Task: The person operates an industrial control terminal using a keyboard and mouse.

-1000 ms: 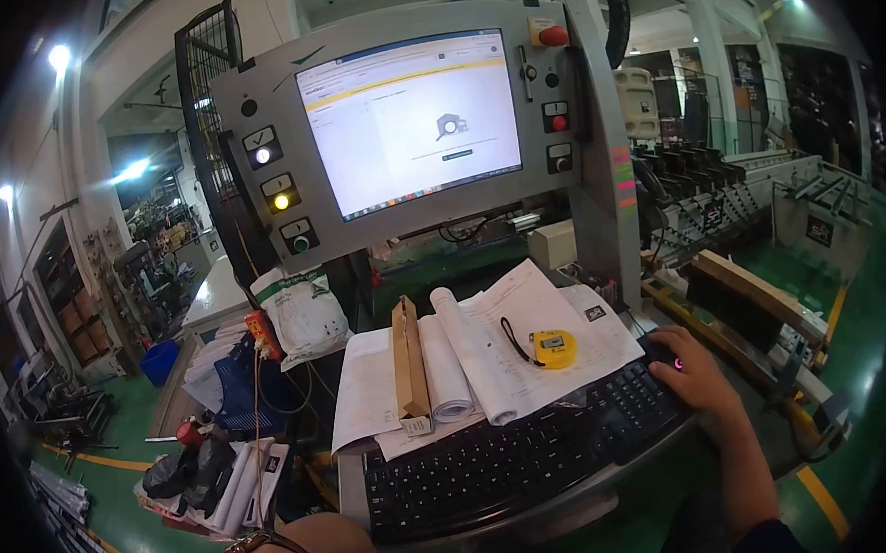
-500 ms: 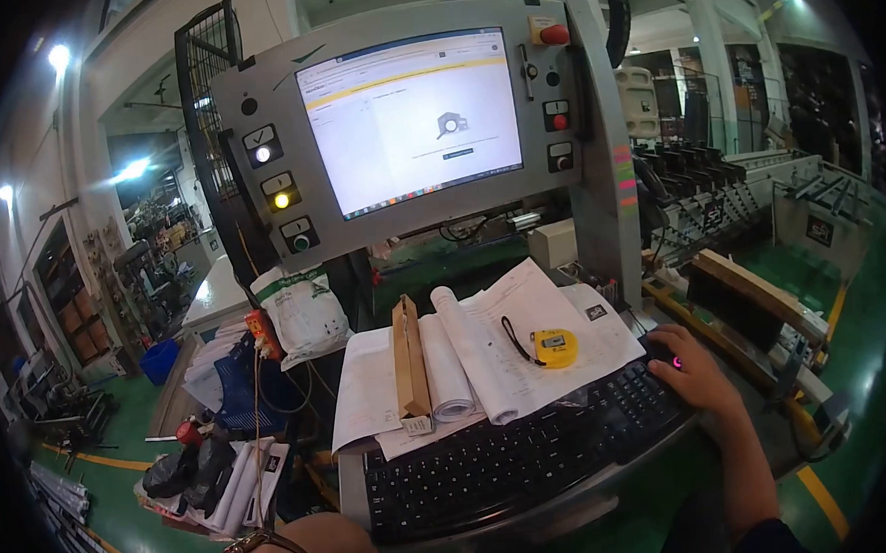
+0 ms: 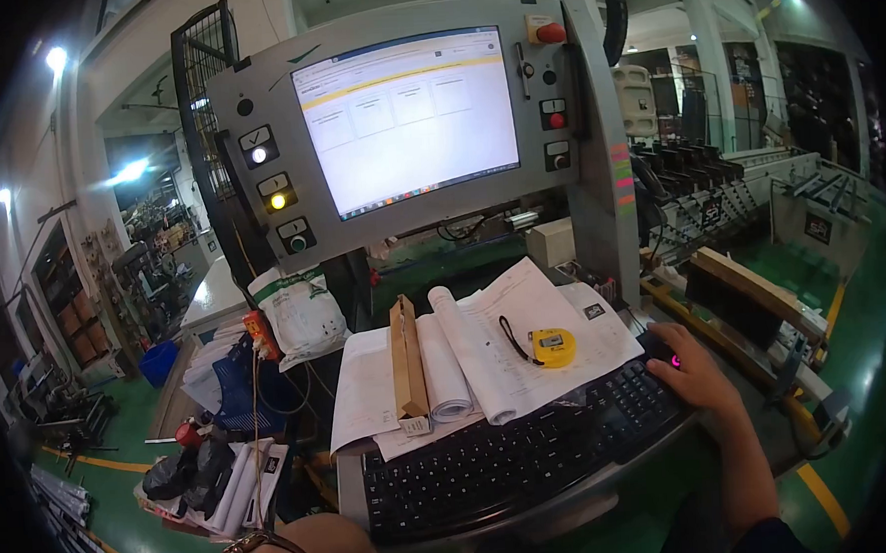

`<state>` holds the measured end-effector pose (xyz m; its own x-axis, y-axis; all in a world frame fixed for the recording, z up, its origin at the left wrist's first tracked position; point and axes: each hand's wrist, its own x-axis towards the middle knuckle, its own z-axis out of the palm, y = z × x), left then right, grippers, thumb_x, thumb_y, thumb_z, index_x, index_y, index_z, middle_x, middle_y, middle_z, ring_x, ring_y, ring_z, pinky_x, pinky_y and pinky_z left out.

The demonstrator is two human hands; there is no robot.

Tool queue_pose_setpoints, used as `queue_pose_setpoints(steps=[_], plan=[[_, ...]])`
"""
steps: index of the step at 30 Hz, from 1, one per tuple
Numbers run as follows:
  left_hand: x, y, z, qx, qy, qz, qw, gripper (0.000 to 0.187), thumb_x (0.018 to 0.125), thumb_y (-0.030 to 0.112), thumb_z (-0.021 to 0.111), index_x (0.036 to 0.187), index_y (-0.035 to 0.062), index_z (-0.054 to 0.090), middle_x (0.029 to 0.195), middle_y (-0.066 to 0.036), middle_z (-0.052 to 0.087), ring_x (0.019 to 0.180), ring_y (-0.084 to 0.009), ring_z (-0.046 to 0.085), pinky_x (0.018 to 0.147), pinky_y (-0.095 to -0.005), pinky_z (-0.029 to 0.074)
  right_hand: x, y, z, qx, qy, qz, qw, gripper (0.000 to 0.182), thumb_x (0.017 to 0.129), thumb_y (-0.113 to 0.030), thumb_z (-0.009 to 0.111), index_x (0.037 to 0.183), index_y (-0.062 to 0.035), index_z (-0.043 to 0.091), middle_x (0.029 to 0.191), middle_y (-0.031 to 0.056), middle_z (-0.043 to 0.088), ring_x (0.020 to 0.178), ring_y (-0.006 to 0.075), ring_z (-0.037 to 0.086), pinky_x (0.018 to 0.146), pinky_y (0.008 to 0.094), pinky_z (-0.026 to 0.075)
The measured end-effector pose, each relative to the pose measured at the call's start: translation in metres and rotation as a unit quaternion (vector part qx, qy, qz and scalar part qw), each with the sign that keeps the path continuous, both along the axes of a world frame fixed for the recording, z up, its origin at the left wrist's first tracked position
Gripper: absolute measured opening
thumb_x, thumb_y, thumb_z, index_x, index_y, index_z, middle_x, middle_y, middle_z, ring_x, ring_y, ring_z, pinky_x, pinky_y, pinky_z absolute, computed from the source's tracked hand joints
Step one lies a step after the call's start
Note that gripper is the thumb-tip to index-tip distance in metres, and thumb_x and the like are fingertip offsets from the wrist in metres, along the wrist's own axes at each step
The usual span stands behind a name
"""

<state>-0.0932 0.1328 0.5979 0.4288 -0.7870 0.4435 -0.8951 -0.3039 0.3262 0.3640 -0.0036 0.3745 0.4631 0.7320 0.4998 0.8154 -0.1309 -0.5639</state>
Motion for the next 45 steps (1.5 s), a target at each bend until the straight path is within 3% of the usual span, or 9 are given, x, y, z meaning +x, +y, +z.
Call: queue_pose_setpoints(steps=[14,17,29,35,38,41,45], plan=[[-0.0015,-0.0018,-0.0016,-0.004,-0.008,0.005,1.0,0.016,0.093,-0.002,0.064,0.082,-0.0066,0.074,0.079,-0.02,0.073,0.07,-0.0329,0.075,0.073,-0.0492,0.068,-0.0046,-0.0024,0.0001,0.029,-0.006,-0.033,0.999,0.051,0.095,-0.025,0.078,0.141,-0.0042,0.071,0.152,0.0163,0.064,0.14,0.0395,0.064,0.115,0.0454,0.052],[-0.0021,-0.0014,-0.0021,0.0,-0.009,0.003,1.0,0.015,0.093,-0.002,0.064,0.083,-0.0065,0.074,0.079,-0.02,0.073,0.071,-0.0332,0.075,0.073,-0.0492,0.068,-0.0041,-0.0016,-0.0004,0.033,-0.008,-0.031,0.999,0.051,0.091,-0.019,0.079,0.138,-0.0018,0.071,0.148,0.0183,0.066,0.14,0.0392,0.063,0.118,0.0445,0.049],[-0.002,0.0001,-0.0005,0.009,-0.008,0.001,1.0,0.019,0.095,-0.002,0.062,0.081,-0.0059,0.074,0.079,-0.02,0.073,0.071,-0.0337,0.075,0.074,-0.0497,0.068,-0.0063,-0.0025,0.002,0.033,-0.002,-0.034,0.999,0.055,0.094,-0.023,0.078,0.144,-0.0027,0.068,0.151,0.017,0.064,0.138,0.0389,0.065,0.115,0.045,0.052],[-0.0005,-0.0007,-0.001,0.006,-0.017,0.002,1.0,0.02,0.095,-0.003,0.06,0.081,-0.0052,0.074,0.079,-0.02,0.072,0.07,-0.0334,0.074,0.074,-0.0497,0.068,-0.0067,-0.0016,0.0017,0.036,0.008,-0.032,0.999,0.056,0.09,-0.017,0.078,0.142,0.0005,0.067,0.146,0.0201,0.066,0.139,0.0401,0.063,0.119,0.0447,0.048],[-0.0005,-0.0007,-0.0008,0.004,-0.01,0.002,1.0,0.018,0.094,-0.003,0.062,0.081,-0.0053,0.074,0.079,-0.019,0.072,0.07,-0.0332,0.074,0.074,-0.0496,0.068,-0.0039,-0.0022,0.0008,0.028,-0.011,-0.033,0.999,0.053,0.094,-0.025,0.077,0.142,-0.0025,0.069,0.151,0.0176,0.064,0.138,0.0392,0.065,0.115,0.0455,0.052],[0.0001,0.0006,0.0005,0.01,-0.007,-0.001,1.0,0.017,0.094,-0.002,0.063,0.082,-0.0052,0.074,0.079,-0.019,0.072,0.071,-0.0333,0.074,0.074,-0.0498,0.068,-0.0049,-0.0012,0.0002,0.036,0.01,-0.032,0.999,0.055,0.089,-0.016,0.079,0.141,0.0003,0.068,0.148,0.0194,0.065,0.141,0.0393,0.062,0.12,0.0443,0.047],[-0.0007,0.0009,0.0,0.009,-0.003,0.0,1.0,0.016,0.093,-0.002,0.064,0.082,-0.0049,0.074,0.079,-0.019,0.072,0.071,-0.0337,0.074,0.074,-0.0503,0.068,-0.0005,-0.0011,-0.0032,0.032,-0.018,-0.032,0.999,0.054,0.094,-0.025,0.078,0.142,-0.0028,0.07,0.152,0.0171,0.064,0.138,0.0392,0.065,0.116,0.0456,0.052]])
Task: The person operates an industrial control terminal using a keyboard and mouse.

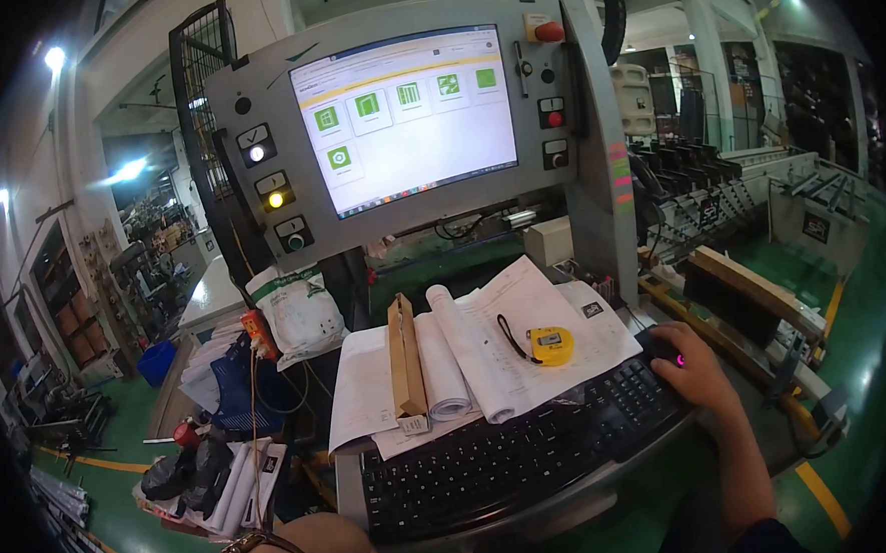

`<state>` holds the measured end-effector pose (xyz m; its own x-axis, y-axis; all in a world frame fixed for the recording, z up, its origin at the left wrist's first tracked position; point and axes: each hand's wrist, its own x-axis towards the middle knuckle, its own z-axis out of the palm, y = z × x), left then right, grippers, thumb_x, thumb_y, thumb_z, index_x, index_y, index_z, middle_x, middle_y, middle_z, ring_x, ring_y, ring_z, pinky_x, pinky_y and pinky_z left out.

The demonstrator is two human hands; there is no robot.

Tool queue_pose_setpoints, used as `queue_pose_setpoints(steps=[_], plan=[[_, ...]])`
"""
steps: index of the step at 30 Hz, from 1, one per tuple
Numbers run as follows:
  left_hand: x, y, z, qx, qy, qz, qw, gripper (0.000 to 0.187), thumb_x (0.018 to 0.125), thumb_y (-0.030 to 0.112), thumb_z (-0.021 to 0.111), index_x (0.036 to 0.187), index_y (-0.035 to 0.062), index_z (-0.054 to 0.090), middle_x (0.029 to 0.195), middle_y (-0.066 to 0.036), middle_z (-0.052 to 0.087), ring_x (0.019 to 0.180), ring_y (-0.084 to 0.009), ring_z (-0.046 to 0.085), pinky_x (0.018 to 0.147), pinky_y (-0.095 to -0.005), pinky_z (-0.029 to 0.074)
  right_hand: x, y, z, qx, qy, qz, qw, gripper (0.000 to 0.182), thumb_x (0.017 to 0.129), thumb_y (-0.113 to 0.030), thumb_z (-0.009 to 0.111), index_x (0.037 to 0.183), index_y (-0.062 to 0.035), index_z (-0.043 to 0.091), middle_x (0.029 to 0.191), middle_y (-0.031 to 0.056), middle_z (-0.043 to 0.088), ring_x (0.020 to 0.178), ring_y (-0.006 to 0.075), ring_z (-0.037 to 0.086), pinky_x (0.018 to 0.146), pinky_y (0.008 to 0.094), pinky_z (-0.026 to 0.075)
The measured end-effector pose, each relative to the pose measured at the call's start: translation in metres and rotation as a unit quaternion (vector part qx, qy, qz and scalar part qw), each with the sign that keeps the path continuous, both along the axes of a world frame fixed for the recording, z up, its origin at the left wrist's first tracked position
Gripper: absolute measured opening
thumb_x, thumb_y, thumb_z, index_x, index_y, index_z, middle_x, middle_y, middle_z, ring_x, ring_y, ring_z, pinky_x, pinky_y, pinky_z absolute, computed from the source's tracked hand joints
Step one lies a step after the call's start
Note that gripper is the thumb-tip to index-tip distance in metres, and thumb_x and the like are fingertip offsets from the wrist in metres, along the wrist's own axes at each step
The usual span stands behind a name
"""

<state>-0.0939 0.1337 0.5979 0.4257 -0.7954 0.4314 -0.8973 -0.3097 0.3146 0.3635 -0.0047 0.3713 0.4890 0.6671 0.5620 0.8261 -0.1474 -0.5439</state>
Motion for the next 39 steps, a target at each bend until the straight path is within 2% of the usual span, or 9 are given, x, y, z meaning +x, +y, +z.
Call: queue_pose_setpoints(steps=[14,32,39], plan=[[-0.0005,-0.0013,-0.0002,-0.003,-0.006,0.009,1.0,0.017,0.094,-0.001,0.063,0.082,-0.0057,0.074,0.08,-0.02,0.073,0.072,-0.0341,0.075,0.074,-0.0506,0.068,0.0004,-0.0003,-0.0014,0.008,0.02,-0.044,0.999,0.053,0.09,-0.023,0.077,0.139,-0.0027,0.072,0.15,0.0174,0.066,0.137,0.0401,0.066,0.115,0.0455,0.052],[-0.0009,-0.0006,-0.0003,-0.006,-0.003,0.008,1.0,0.014,0.092,-0.001,0.066,0.082,-0.0058,0.073,0.078,-0.02,0.071,0.07,-0.0344,0.074,0.074,-0.0512,0.068,-0.0056,0.0001,0.0023,0.017,0.031,-0.064,0.997,0.052,0.091,-0.023,0.075,0.139,-0.0013,0.071,0.147,0.0174,0.066,0.135,0.0406,0.066,0.114,0.0453,0.052],[-0.0004,-0.0002,0.0002,-0.004,-0.013,0.011,1.0,0.016,0.094,-0.001,0.065,0.082,-0.0069,0.074,0.081,-0.022,0.073,0.072,-0.035,0.074,0.076,-0.0527,0.068,0.0023,0.0009,-0.0057,0.019,0.012,-0.077,0.997,0.053,0.091,-0.024,0.076,0.141,-0.0051,0.071,0.148,0.0188,0.066,0.135,0.0402,0.067,0.115,0.046,0.052]])
